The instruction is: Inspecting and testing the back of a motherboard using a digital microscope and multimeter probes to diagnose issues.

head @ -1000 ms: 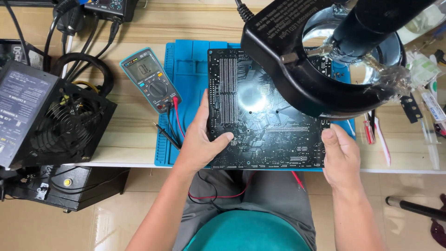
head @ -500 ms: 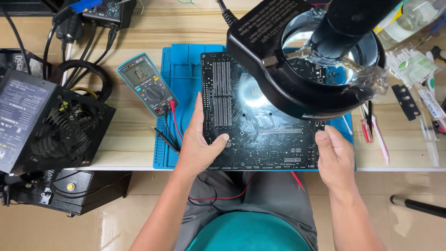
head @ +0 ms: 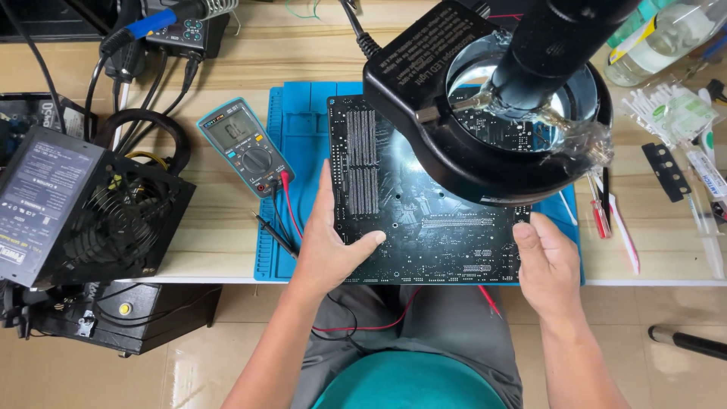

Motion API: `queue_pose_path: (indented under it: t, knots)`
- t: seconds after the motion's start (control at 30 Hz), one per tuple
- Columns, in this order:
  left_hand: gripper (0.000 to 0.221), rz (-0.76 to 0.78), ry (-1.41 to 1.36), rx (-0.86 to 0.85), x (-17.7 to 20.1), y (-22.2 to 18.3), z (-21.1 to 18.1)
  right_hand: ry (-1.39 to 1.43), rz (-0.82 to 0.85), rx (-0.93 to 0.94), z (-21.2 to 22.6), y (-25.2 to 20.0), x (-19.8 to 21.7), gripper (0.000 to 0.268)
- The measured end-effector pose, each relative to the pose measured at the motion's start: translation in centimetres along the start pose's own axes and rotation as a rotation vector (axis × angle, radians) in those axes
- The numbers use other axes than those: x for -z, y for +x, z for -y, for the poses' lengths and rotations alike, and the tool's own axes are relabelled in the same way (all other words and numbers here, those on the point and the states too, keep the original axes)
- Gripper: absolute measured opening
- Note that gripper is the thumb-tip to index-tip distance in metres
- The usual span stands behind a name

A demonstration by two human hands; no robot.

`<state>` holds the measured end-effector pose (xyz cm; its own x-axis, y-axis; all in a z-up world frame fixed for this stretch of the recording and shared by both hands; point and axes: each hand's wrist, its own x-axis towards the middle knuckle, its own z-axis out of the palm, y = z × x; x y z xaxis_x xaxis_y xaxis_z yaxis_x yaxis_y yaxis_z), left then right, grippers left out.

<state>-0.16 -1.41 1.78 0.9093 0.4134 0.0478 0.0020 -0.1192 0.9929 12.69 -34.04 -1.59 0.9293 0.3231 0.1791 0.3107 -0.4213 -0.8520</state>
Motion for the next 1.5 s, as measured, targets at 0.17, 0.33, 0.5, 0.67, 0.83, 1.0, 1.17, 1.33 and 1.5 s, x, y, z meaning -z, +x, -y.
queue_pose_path:
  t: [0.17,0.33,0.5,0.67,0.83,1.0,1.17,1.33,1.5]
  knots:
    - [0.132,0.022,-0.031,0.024,0.1,0.2,0.2,-0.006,0.005,0.016,-0.1,0.3,0.0,0.058]
    - [0.127,0.045,-0.081,0.018,0.2,0.4,0.0,0.013,0.012,-0.004,-0.1,0.4,0.2,0.057]
    - [0.125,0.058,-0.107,0.012,0.5,0.4,0.7,0.032,0.012,-0.019,-0.5,0.5,0.3,0.055]
    - [0.121,0.068,-0.165,-0.014,0.3,0.5,1.2,0.040,0.017,-0.043,-1.0,0.4,0.2,0.055]
    - [0.116,0.063,-0.182,-0.035,0.6,0.4,1.5,0.016,0.008,-0.042,-1.0,0.2,0.2,0.054]
    - [0.107,0.040,-0.212,-0.077,0.8,0.5,1.9,-0.035,-0.004,-0.043,-0.7,0.0,-0.1,0.052]
    - [0.094,-0.120,-0.236,-0.121,-0.2,0.3,3.3,-0.065,0.018,0.030,-0.5,-0.1,-0.3,0.048]
    - [0.093,-0.223,-0.167,-0.001,-0.9,-0.3,0.6,-0.091,0.039,0.091,0.5,-0.1,-0.3,0.049]
    - [0.090,-0.293,-0.168,0.129,-1.4,-0.6,-1.1,-0.129,0.061,0.185,0.9,-0.2,-0.3,0.050]
